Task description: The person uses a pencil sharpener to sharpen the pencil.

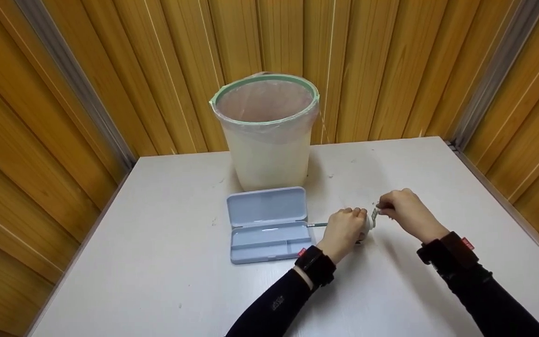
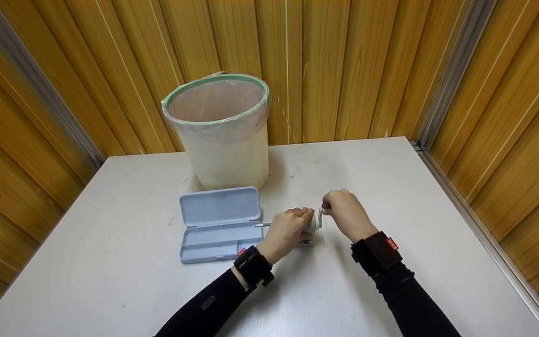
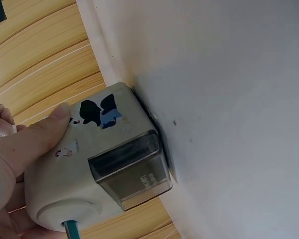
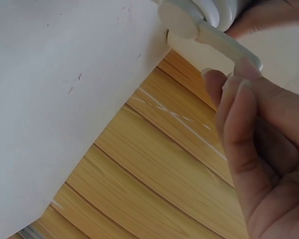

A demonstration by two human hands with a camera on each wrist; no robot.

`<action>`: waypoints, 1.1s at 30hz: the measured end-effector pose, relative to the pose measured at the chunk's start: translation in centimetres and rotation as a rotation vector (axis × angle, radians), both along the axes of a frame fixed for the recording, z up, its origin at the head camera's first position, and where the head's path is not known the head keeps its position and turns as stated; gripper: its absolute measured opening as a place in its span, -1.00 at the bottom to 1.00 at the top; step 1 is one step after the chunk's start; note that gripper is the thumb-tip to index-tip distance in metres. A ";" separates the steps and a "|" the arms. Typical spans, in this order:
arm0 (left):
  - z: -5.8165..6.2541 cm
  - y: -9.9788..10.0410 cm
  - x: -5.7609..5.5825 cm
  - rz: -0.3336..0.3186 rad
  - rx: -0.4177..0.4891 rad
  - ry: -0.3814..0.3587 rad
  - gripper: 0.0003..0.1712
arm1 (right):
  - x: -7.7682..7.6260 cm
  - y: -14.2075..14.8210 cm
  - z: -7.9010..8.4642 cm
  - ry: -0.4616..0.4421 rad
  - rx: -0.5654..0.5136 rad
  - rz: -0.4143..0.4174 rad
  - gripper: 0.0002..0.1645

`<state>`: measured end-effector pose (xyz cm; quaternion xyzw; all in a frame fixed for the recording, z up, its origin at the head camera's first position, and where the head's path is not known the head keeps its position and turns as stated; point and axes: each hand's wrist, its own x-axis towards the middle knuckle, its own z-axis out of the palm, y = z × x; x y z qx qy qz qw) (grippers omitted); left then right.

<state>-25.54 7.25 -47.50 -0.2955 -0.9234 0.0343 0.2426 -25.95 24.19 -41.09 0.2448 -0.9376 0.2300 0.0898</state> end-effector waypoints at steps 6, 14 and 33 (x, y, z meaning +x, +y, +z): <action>-0.3 0.0 0.0 -0.027 0.025 0.040 -0.59 | -1.5 -0.6 -1.0 0.084 0.055 -0.052 -0.92; -0.7 0.5 0.1 -0.038 0.051 0.082 -0.59 | -3.7 -0.5 -4.0 0.004 0.098 -0.055 -0.93; -0.6 0.0 -0.3 -0.025 0.085 0.043 -0.64 | -3.8 -0.8 -6.5 -0.108 0.108 -0.029 -0.85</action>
